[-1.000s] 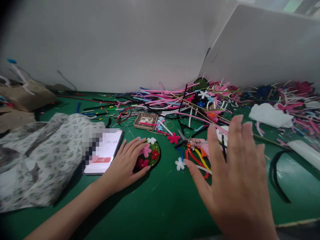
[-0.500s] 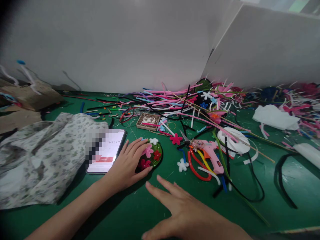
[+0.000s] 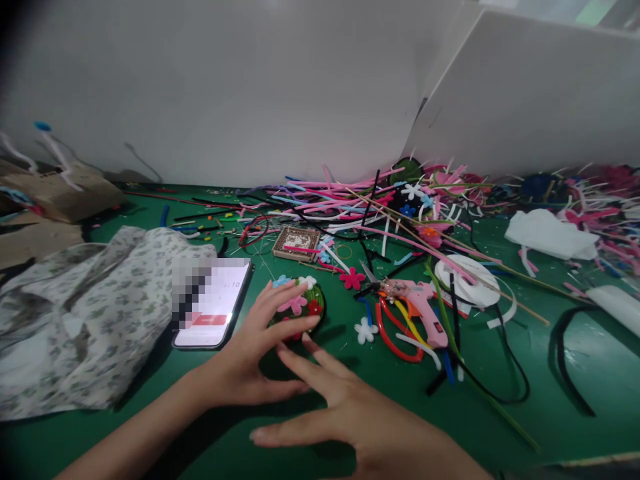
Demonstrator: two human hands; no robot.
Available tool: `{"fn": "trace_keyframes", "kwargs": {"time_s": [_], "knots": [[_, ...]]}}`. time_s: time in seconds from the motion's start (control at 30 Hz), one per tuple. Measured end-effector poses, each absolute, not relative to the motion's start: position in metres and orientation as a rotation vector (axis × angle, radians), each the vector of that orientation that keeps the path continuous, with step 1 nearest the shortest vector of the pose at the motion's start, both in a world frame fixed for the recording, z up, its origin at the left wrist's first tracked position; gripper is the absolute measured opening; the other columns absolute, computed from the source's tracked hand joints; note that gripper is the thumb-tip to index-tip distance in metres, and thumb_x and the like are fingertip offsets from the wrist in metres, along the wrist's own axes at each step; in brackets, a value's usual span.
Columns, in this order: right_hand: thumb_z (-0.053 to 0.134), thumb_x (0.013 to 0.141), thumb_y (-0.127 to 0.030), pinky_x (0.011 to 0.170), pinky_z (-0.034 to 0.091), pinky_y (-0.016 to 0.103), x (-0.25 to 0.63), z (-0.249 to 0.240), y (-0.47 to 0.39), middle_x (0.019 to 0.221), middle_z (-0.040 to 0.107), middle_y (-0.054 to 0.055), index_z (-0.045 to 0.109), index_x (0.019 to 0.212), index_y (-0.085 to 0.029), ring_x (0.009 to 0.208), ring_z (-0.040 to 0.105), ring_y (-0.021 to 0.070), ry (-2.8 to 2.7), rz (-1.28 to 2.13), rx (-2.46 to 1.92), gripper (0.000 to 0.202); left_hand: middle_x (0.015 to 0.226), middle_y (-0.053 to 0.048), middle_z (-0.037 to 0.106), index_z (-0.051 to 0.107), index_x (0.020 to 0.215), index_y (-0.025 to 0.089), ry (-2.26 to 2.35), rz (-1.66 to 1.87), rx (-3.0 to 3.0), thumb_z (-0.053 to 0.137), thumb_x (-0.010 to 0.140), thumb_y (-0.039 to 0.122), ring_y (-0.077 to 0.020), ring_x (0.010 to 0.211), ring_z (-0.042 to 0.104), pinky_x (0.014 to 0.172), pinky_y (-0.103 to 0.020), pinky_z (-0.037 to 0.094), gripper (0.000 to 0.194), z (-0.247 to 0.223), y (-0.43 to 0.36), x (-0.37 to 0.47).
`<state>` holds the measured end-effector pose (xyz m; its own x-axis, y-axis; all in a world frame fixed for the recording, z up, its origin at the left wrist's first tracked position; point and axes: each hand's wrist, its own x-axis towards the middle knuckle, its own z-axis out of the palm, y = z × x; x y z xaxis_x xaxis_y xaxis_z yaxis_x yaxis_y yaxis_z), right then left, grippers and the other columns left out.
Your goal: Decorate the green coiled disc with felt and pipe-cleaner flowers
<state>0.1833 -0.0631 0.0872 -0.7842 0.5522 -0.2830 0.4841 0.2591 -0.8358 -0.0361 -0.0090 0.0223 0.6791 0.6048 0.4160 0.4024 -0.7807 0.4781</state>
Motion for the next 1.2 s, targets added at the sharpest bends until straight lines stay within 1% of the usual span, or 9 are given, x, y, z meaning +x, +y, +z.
{"fn": "trace_keyframes", "kwargs": {"time_s": [0.13, 0.27, 0.47, 0.67, 0.83, 0.97, 1.07, 1.13, 1.2], "knots": [[0.066, 0.083, -0.041, 0.111, 0.027, 0.048, 0.173, 0.089, -0.068, 0.154, 0.031, 0.002, 0.058, 0.126, -0.039, 0.143, 0.026, 0.0293, -2.353, 1.602, -0.998, 0.044, 0.148, 0.001, 0.045, 0.069, 0.111, 0.040, 0.737, 0.779, 2.596, 0.067, 0.082, 0.038, -0.0311, 0.138, 0.036, 0.116, -0.058, 0.017, 0.029, 0.023, -0.014, -0.035], [0.067, 0.083, -0.040, 0.112, 0.029, 0.044, 0.171, 0.091, -0.068, 0.151, 0.039, -0.001, 0.061, 0.122, -0.041, 0.141, 0.031, 0.0254, -2.287, 1.586, -0.916, 0.039, 0.136, 0.002, 0.059, 0.076, 0.092, 0.039, 0.701, 0.917, 2.554, 0.065, 0.084, 0.033, -0.0268, 0.130, 0.046, 0.117, -0.053, 0.019, 0.014, 0.021, -0.015, -0.035], [0.066, 0.084, -0.042, 0.113, 0.027, 0.047, 0.183, 0.089, -0.070, 0.149, 0.042, -0.001, 0.064, 0.119, -0.041, 0.139, 0.037, 0.0248, -2.255, 1.550, -0.956, 0.035, 0.112, 0.000, 0.073, 0.076, 0.075, 0.032, 0.806, 1.222, 2.206, 0.068, 0.084, 0.034, -0.0242, 0.115, 0.059, 0.113, -0.052, 0.029, 0.013, 0.021, -0.009, -0.033], [0.068, 0.082, -0.040, 0.097, 0.051, 0.045, 0.207, 0.065, -0.064, 0.113, 0.071, 0.007, 0.074, 0.095, -0.028, 0.110, 0.064, 0.0260, -1.341, 1.054, -1.387, 0.019, 0.099, -0.001, 0.076, 0.076, 0.084, 0.028, 1.067, 1.531, 1.479, 0.064, 0.087, 0.030, -0.0220, 0.101, 0.066, 0.094, -0.042, 0.050, 0.012, 0.023, 0.002, -0.036], [0.072, 0.078, -0.039, 0.109, 0.038, 0.051, 0.217, 0.054, -0.047, 0.123, 0.065, 0.006, 0.066, 0.112, -0.027, 0.120, 0.058, 0.0282, -0.878, 0.693, -1.447, 0.036, 0.095, -0.001, 0.075, 0.071, 0.075, 0.023, 1.077, 1.579, 1.339, 0.053, 0.094, 0.038, -0.0201, 0.094, 0.067, 0.088, -0.035, 0.050, 0.030, 0.022, 0.005, -0.040], [0.064, 0.085, -0.040, 0.110, 0.038, 0.045, 0.208, 0.047, -0.055, 0.137, 0.056, 0.002, 0.061, 0.122, -0.032, 0.128, 0.050, 0.0249, -0.986, 0.729, -1.377, 0.037, 0.067, -0.001, 0.070, 0.062, 0.066, 0.021, 0.765, 1.309, 1.497, 0.049, 0.095, 0.041, -0.0161, 0.067, 0.065, 0.066, -0.028, 0.051, 0.038, 0.033, -0.010, -0.036], [0.051, 0.090, -0.056, 0.103, 0.045, 0.039, 0.197, 0.051, -0.072, 0.138, 0.056, 0.002, 0.058, 0.128, -0.035, 0.125, 0.053, 0.0230, -1.389, 1.029, -1.230, 0.044, 0.059, 0.000, 0.068, 0.064, 0.072, 0.020, 0.524, 0.880, 1.800, 0.043, 0.098, 0.039, -0.0121, 0.056, 0.063, 0.058, -0.022, 0.048, 0.039, 0.045, -0.038, -0.028], [0.041, 0.089, -0.066, 0.093, 0.050, 0.036, 0.190, 0.058, -0.082, 0.124, 0.066, 0.004, 0.059, 0.128, -0.033, 0.112, 0.061, 0.0224, -1.766, 1.290, -1.189, 0.054, 0.062, 0.002, 0.069, 0.065, 0.076, 0.021, 0.408, 0.598, 2.120, 0.040, 0.099, 0.040, -0.0106, 0.056, 0.063, 0.058, -0.019, 0.045, 0.039, 0.051, -0.057, -0.026], [0.043, 0.087, -0.069, 0.076, 0.052, 0.027, 0.189, 0.064, -0.086, 0.091, 0.074, 0.003, 0.072, 0.107, -0.029, 0.088, 0.066, 0.0189, -2.075, 1.447, -1.251, 0.054, 0.051, 0.005, 0.061, 0.065, 0.076, 0.021, 0.407, 0.455, 2.327, 0.040, 0.099, 0.039, -0.0081, 0.039, 0.050, 0.042, -0.019, 0.036, 0.038, 0.055, -0.069, -0.034]]}}
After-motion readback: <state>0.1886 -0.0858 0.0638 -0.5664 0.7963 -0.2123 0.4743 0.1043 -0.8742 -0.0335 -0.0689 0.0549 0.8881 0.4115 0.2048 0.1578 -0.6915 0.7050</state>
